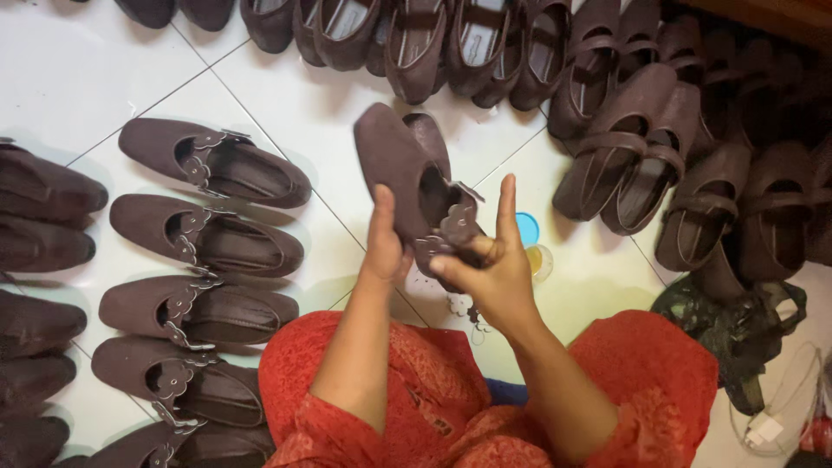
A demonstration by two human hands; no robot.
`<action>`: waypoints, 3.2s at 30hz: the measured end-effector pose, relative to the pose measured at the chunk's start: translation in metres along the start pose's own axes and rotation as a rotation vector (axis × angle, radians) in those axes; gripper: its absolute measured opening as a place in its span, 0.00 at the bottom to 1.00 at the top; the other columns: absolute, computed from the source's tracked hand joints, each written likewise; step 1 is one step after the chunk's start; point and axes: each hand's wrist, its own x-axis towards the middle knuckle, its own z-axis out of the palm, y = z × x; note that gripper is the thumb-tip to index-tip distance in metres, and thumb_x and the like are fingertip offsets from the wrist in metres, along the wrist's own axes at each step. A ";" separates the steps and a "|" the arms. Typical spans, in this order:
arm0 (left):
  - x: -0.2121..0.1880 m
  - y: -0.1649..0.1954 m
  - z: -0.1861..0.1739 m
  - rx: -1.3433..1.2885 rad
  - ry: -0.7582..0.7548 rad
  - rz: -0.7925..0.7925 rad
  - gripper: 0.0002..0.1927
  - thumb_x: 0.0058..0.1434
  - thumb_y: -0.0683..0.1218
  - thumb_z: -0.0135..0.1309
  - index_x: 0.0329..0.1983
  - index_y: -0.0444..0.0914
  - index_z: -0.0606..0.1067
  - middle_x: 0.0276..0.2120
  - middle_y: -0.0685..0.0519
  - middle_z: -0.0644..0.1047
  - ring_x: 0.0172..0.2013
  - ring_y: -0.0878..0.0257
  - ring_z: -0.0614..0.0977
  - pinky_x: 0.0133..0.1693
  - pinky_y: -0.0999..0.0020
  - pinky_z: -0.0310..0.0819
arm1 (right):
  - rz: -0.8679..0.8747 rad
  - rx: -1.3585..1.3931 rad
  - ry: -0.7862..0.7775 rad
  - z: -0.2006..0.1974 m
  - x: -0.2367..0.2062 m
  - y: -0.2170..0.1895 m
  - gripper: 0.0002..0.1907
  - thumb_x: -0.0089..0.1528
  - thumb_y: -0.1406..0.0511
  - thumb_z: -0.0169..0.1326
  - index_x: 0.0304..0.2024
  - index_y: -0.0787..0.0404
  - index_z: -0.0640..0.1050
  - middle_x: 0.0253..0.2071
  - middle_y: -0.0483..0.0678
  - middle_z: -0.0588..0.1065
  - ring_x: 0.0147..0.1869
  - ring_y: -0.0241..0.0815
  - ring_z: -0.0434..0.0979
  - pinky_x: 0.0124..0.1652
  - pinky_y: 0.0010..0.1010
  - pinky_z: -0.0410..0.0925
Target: The person sits on the floor and decorates brown shoes by attaching flower-shaped embellishments to the straps. They pick up each shoe, place the decorations on the strap, and set the shoe down, repeating this process for multiple pairs.
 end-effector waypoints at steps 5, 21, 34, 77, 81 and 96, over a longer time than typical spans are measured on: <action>-0.007 0.037 0.003 -0.184 -0.123 0.072 0.49 0.67 0.77 0.28 0.67 0.31 0.66 0.57 0.40 0.75 0.55 0.48 0.79 0.60 0.48 0.76 | -0.578 -0.591 0.091 -0.021 -0.031 -0.008 0.61 0.58 0.73 0.68 0.79 0.57 0.39 0.42 0.51 0.83 0.52 0.45 0.82 0.56 0.36 0.72; 0.008 0.029 -0.008 0.056 0.100 -0.315 0.48 0.62 0.76 0.40 0.66 0.32 0.68 0.52 0.42 0.78 0.48 0.55 0.82 0.50 0.60 0.79 | -1.182 -0.796 -0.043 0.011 0.034 0.002 0.20 0.61 0.81 0.62 0.53 0.70 0.72 0.52 0.52 0.78 0.59 0.54 0.80 0.58 0.40 0.76; 0.009 0.032 0.005 0.185 0.176 -0.388 0.48 0.60 0.75 0.40 0.70 0.37 0.63 0.58 0.42 0.76 0.54 0.55 0.81 0.54 0.58 0.77 | -1.227 -0.665 0.064 0.005 0.040 0.025 0.20 0.59 0.85 0.57 0.53 0.73 0.74 0.45 0.56 0.79 0.45 0.51 0.80 0.49 0.38 0.75; -0.004 0.013 -0.025 -0.018 -0.152 -0.245 0.43 0.70 0.72 0.40 0.68 0.30 0.67 0.57 0.40 0.77 0.54 0.50 0.80 0.57 0.56 0.76 | -1.155 -0.779 0.246 -0.007 0.001 0.045 0.60 0.55 0.81 0.63 0.79 0.55 0.40 0.51 0.57 0.77 0.57 0.55 0.79 0.57 0.45 0.75; 0.001 0.009 -0.027 -0.007 -0.063 -0.246 0.42 0.67 0.70 0.41 0.71 0.35 0.65 0.61 0.46 0.75 0.58 0.55 0.79 0.60 0.59 0.74 | -1.205 -0.827 0.255 -0.003 0.012 0.037 0.55 0.58 0.83 0.59 0.79 0.57 0.46 0.50 0.54 0.78 0.53 0.53 0.83 0.53 0.42 0.78; -0.007 0.040 -0.002 -0.256 -0.079 0.163 0.54 0.63 0.80 0.36 0.71 0.31 0.64 0.60 0.36 0.74 0.51 0.44 0.81 0.53 0.50 0.78 | -0.844 -0.508 0.042 0.003 -0.034 0.075 0.58 0.62 0.72 0.63 0.78 0.63 0.35 0.56 0.56 0.79 0.72 0.60 0.73 0.67 0.44 0.67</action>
